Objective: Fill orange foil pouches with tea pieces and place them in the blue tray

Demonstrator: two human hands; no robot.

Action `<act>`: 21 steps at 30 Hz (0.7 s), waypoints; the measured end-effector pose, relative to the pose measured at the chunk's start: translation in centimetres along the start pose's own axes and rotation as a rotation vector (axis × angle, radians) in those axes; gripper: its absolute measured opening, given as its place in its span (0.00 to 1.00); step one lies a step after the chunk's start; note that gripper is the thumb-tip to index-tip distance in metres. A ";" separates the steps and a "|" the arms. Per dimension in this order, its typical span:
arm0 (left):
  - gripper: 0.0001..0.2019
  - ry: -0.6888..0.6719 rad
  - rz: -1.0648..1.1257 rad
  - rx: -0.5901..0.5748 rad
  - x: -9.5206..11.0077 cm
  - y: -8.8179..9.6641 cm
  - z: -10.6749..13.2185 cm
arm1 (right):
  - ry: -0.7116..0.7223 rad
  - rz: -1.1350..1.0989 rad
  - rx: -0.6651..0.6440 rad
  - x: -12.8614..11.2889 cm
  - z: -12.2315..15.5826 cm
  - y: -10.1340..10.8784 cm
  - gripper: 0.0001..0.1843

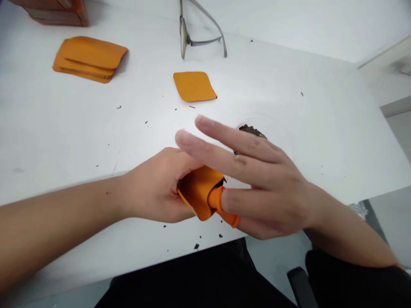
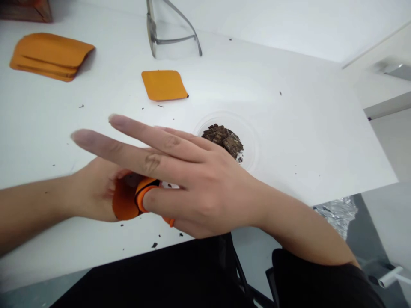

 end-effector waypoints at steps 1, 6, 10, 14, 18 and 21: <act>0.09 -0.037 -0.004 0.015 0.2 0.1 0.1 | 0.003 -0.044 -0.013 0.1 0.0 -0.4 0.10; 0.10 -0.132 -0.040 0.098 0.7 0.6 0.5 | -0.037 -0.261 -0.028 0.7 0.3 -1.6 0.13; 0.10 -0.160 -0.079 0.202 1.1 1.4 0.9 | -0.071 -0.344 -0.054 0.9 0.7 -2.2 0.22; 0.09 -0.116 -0.087 0.285 1.0 2.3 0.9 | -0.123 -0.302 -0.036 1.2 1.0 -2.1 0.27; 0.14 -0.095 -0.170 0.386 0.9 3.1 1.1 | -0.204 -0.185 -0.037 1.7 1.3 -2.1 0.23; 0.13 -0.087 -0.239 0.395 0.7 3.1 1.0 | -0.204 -0.078 -0.050 1.6 1.2 -2.0 0.16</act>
Point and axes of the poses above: each hand's wrist, its own z-axis away from the middle knuckle, its own y-axis out of the back of the hand, x = y × z, the point moved 10 cm from there along -z, towards the middle knuckle, and after that the axes turned 14 degrees about y, right-handed, at the moved point
